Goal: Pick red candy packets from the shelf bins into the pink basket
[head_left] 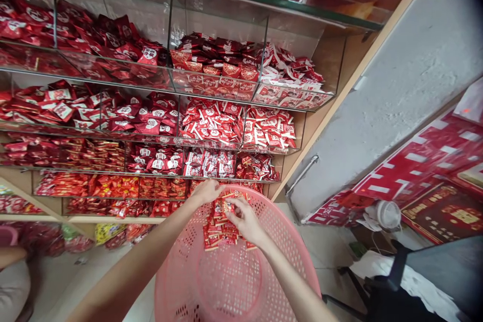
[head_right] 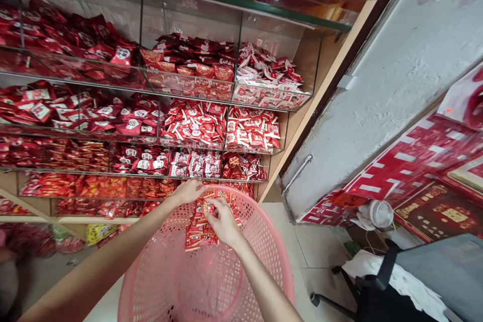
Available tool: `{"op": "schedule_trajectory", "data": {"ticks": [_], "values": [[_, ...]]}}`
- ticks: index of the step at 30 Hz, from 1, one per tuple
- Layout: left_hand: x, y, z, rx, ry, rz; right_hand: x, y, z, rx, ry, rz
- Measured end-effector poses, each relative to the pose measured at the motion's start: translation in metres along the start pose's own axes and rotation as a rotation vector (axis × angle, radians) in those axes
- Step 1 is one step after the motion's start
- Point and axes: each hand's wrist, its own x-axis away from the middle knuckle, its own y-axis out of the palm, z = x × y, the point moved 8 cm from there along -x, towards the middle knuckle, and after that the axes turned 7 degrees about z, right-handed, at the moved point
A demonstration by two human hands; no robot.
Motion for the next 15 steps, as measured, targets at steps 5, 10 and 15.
{"op": "schedule_trajectory", "data": {"ticks": [5,10,15], "values": [[0.003,-0.002,-0.001,-0.015,-0.005,-0.003,-0.004,0.018,-0.010,0.035,-0.019,-0.051],[0.003,-0.001,-0.004,0.014,-0.019,-0.009,-0.003,0.032,-0.017,0.224,-0.075,-0.133],[0.001,0.001,-0.008,0.013,-0.031,-0.007,0.000,0.037,-0.024,0.527,-0.165,-0.156]]}}
